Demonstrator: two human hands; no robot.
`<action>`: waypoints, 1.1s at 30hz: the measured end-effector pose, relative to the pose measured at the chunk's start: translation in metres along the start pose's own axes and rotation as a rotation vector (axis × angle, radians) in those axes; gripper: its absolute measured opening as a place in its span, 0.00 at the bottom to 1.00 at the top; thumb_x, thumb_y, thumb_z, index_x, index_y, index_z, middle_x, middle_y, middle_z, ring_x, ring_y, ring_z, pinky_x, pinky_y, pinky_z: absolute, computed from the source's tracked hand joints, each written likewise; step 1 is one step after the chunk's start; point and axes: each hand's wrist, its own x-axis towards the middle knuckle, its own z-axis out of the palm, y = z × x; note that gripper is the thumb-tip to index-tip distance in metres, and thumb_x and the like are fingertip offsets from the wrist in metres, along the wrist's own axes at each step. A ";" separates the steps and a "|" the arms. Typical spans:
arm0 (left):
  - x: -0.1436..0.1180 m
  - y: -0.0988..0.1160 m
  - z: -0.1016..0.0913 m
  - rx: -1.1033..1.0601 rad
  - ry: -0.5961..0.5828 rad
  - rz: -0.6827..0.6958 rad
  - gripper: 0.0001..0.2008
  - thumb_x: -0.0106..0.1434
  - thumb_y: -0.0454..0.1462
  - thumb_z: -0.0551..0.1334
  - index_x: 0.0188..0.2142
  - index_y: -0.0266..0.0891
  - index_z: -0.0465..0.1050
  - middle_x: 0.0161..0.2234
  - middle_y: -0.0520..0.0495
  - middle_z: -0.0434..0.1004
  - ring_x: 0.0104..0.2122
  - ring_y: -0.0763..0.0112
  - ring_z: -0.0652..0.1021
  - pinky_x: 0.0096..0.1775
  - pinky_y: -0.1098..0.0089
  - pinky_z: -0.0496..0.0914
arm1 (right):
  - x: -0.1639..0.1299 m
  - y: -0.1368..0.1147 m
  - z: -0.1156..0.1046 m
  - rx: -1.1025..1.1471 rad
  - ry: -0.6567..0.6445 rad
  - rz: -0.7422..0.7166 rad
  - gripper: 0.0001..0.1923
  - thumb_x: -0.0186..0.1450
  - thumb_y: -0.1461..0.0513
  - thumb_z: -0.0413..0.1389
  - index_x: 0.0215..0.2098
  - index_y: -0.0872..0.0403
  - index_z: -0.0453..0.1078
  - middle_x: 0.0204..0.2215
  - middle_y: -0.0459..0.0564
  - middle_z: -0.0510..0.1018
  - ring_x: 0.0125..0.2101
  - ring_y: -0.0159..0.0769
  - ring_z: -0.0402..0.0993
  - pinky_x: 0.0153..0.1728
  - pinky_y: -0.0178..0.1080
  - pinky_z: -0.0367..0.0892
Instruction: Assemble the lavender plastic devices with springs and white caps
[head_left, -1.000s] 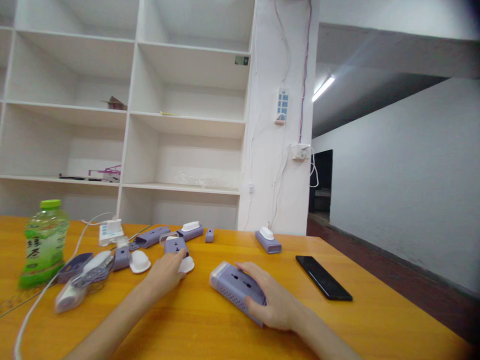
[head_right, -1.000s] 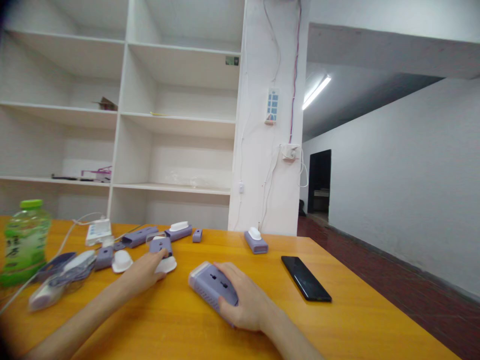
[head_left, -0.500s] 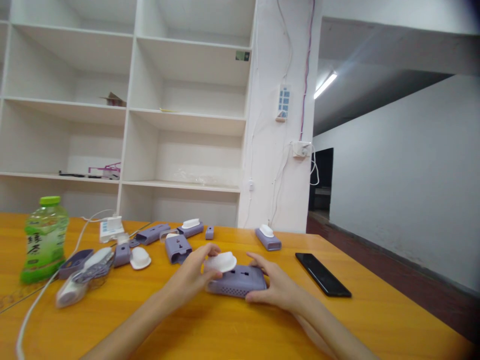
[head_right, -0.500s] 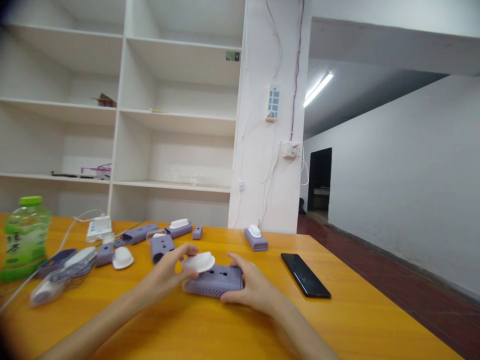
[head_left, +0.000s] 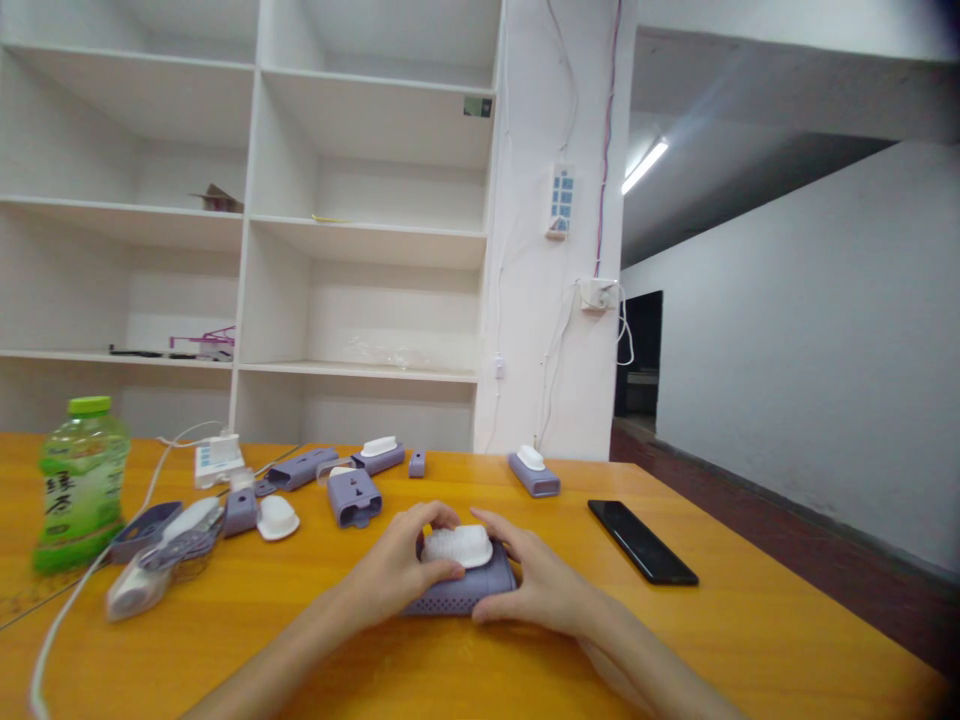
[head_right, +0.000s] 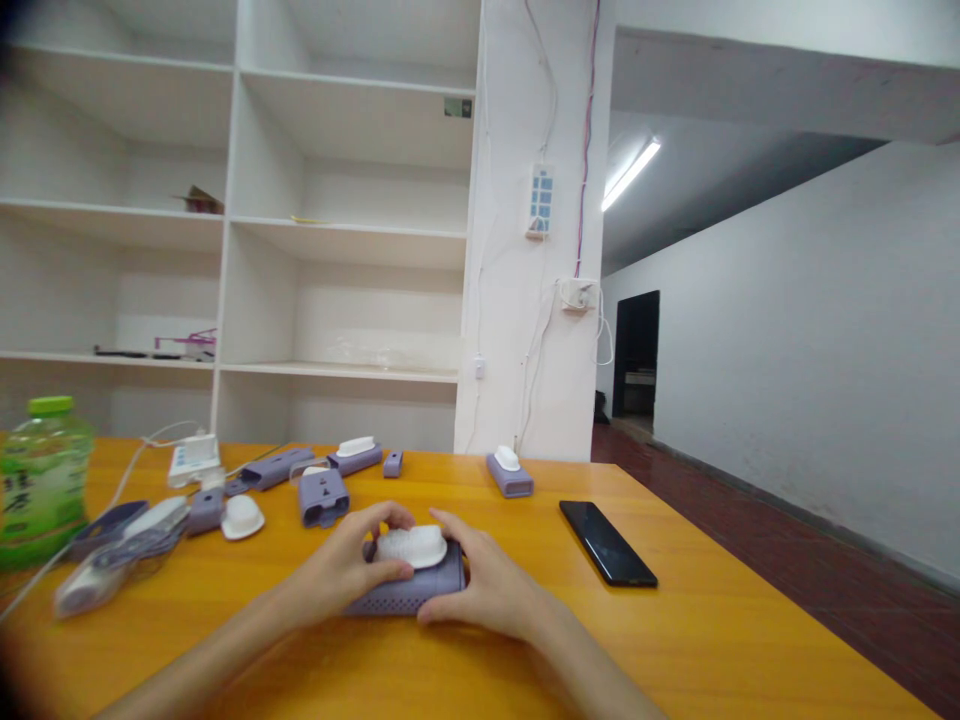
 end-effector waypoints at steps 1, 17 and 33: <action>0.000 0.000 -0.001 0.002 -0.005 -0.005 0.20 0.54 0.39 0.73 0.46 0.40 0.74 0.45 0.48 0.77 0.47 0.60 0.75 0.49 0.67 0.66 | 0.000 0.000 0.000 0.004 -0.003 0.003 0.58 0.46 0.48 0.74 0.69 0.48 0.54 0.63 0.57 0.65 0.61 0.54 0.63 0.63 0.54 0.57; 0.001 -0.011 0.008 -0.136 0.011 0.011 0.28 0.53 0.42 0.74 0.52 0.43 0.70 0.44 0.49 0.78 0.45 0.61 0.76 0.46 0.67 0.68 | -0.004 -0.025 -0.003 -0.101 0.026 -0.048 0.46 0.52 0.47 0.70 0.64 0.49 0.64 0.61 0.55 0.69 0.59 0.54 0.65 0.62 0.52 0.58; -0.008 -0.029 -0.018 -0.127 -0.193 -0.071 0.42 0.52 0.45 0.74 0.62 0.45 0.59 0.52 0.44 0.70 0.51 0.57 0.72 0.54 0.61 0.66 | 0.009 -0.022 0.014 0.203 0.229 0.001 0.16 0.59 0.58 0.67 0.45 0.50 0.77 0.44 0.48 0.82 0.46 0.45 0.76 0.52 0.44 0.67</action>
